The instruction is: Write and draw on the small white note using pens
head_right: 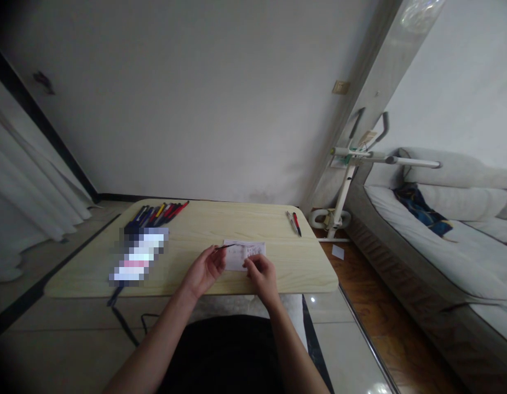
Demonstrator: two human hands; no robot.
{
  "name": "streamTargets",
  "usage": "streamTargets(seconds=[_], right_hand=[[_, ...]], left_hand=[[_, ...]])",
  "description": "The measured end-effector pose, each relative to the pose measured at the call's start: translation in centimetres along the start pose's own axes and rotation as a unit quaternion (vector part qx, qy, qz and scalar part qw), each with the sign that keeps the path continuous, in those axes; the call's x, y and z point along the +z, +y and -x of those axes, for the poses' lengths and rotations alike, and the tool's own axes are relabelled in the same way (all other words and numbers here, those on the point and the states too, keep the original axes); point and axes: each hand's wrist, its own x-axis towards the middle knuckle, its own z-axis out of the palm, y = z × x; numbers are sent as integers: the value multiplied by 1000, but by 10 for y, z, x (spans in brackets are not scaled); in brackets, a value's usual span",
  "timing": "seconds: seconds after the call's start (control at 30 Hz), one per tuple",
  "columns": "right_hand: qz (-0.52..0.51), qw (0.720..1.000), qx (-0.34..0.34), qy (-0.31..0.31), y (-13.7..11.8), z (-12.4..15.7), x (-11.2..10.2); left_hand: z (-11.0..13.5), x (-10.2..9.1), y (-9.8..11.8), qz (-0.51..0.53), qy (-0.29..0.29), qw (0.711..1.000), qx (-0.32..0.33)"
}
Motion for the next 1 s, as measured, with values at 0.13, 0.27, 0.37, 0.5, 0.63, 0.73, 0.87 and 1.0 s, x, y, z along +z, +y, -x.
streamTargets(seconds=[0.13, 0.27, 0.37, 0.5, 0.63, 0.73, 0.87, 1.0], right_hand=[[9, 1000, -18, 9, -4, 0, -4], [48, 998, -47, 3, -4, -12, -13], [142, 986, -81, 13, 0, -27, -20], [273, 950, -150, -18, 8, -44, -25], [370, 908, -190, -39, 14, -53, -23], [425, 885, -186, -47, 17, -55, -21], [456, 869, -181, -58, 19, -56, -19], [464, 866, -178, -60, 21, -55, -19]], left_hand=[[-1, -2, -1, 25, -7, 1000, 2], [-1, -2, -2, 38, -14, 999, -3], [0, -1, -3, 42, -19, 999, -4], [-1, -2, -4, 48, -34, 998, -2], [-1, -5, -6, 44, -58, 997, -5], [-1, -6, -6, 40, -68, 997, -8], [-1, -6, -5, 35, -72, 997, -12], [-1, -4, -5, 21, -68, 997, -11]])
